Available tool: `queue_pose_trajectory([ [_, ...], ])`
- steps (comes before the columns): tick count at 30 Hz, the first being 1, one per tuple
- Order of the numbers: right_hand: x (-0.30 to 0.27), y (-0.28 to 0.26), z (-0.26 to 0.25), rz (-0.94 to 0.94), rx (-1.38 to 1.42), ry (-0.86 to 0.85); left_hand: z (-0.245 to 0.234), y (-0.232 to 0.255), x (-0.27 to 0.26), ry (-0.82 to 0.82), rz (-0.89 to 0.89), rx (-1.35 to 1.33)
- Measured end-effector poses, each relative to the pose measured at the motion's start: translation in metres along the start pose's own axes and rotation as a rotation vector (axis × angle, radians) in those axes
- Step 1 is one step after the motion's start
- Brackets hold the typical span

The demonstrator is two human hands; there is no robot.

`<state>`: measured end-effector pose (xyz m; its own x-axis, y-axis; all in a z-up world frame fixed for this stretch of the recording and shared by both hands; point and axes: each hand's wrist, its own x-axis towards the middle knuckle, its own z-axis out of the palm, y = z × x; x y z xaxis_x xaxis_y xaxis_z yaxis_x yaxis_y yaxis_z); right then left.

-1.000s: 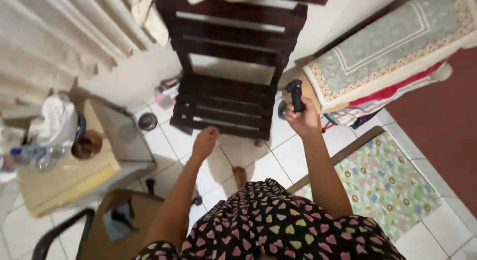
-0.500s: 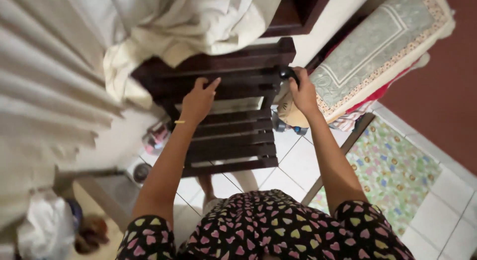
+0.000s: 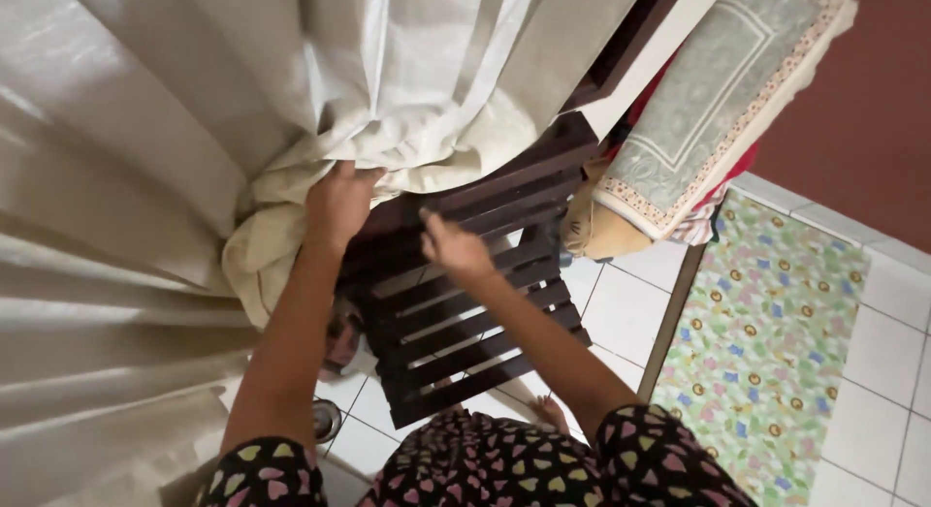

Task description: The person cleans a room by wiping a mat, folding and stacking blankets, picking up a toy, and dusting a wooden stand and an office chair using a handheld vacuum and a cloth.

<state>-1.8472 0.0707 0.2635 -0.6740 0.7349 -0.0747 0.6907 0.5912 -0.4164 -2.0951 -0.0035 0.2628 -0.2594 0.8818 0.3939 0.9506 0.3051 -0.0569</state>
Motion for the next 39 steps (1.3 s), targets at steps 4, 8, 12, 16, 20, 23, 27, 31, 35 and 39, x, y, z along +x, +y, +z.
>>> queue_pose_trajectory([
  [4, 0.018, 0.077, -0.07, 0.121, -0.04, 0.109, -0.011, -0.016, -0.011, 0.15, 0.013, 0.05],
  [8, 0.066, 0.238, -0.06, 0.415, 0.135, 0.497, 0.026, -0.045, -0.001, -0.039, -0.085, -0.005],
  [12, 0.057, 0.097, -0.014, 0.271, -0.35, 0.275, 0.016, -0.059, 0.05, 0.398, -0.254, 0.048],
  [16, 0.028, 0.024, -0.012, -0.135, -0.07, -0.009, -0.018, -0.069, 0.091, 0.598, -0.415, -0.111],
  [20, 0.092, 0.221, -0.058, 0.162, -0.148, 0.223, -0.017, -0.066, 0.103, 0.579, -0.446, -0.129],
  [23, 0.086, 0.216, -0.121, 0.477, -0.012, 0.477, -0.004, -0.067, 0.098, 0.545, -0.373, -0.191],
  [27, 0.096, 0.128, -0.105, 0.612, 0.096, 0.327, 0.01, -0.065, 0.08, 0.364, -0.096, 0.045],
  [31, 0.067, 0.028, 0.045, 0.063, -0.675, 0.497, -0.07, -0.022, 0.055, 0.274, 0.014, -0.15],
  [35, 0.015, -0.08, 0.035, -0.185, 0.06, 0.02, -0.082, -0.008, 0.012, 0.159, 0.082, -0.224],
  [39, 0.009, -0.058, -0.069, 0.152, 0.181, 0.029, -0.041, -0.018, -0.039, 0.371, 0.037, -0.16],
])
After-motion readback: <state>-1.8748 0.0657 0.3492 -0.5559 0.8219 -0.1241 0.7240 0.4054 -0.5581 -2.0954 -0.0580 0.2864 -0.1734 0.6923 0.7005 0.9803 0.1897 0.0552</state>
